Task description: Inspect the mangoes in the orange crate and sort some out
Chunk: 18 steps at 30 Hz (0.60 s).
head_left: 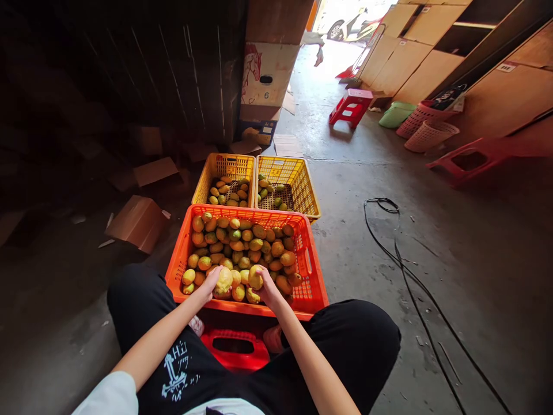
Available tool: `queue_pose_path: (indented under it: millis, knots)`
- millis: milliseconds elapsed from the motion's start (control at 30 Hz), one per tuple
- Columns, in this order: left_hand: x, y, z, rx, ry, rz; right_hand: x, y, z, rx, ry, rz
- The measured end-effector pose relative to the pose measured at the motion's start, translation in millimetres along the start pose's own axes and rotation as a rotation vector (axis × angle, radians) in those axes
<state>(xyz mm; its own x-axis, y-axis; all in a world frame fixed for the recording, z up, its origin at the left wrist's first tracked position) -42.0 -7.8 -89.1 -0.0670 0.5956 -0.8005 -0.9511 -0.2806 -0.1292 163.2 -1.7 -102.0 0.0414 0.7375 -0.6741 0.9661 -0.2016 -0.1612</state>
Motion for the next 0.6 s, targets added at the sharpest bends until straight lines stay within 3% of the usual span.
queue_pose_path:
  millis: [133,300,433,600]
  knots:
    - [-6,-2.7,6,0.019,-0.059,-0.021,-6,0,-2,0.103,-0.056,-0.001]
    - [-7,1.4,6,0.049,-0.09,0.03,-9,1,-6,0.091,-0.013,0.058]
    - [-5,1.1,3,0.049,-0.105,-0.016,-14,-2,-9,0.072,-0.028,0.034]
    - [-2,5.9,9,0.025,-0.213,-0.001,-14,0,-12,0.084,-0.034,0.075]
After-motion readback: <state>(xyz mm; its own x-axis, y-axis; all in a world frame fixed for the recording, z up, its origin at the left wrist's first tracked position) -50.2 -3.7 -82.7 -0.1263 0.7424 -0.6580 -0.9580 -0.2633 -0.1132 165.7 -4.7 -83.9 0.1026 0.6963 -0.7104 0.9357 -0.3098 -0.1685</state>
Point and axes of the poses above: each hand's wrist, its own x-axis towards the middle knuckle, its own y-axis out of the back of the hand, z = x × y, the point moved 6 cm from there along x, towards the middle knuckle, and after that the axes turned 3 degrees about z, right-handed, at the moved point
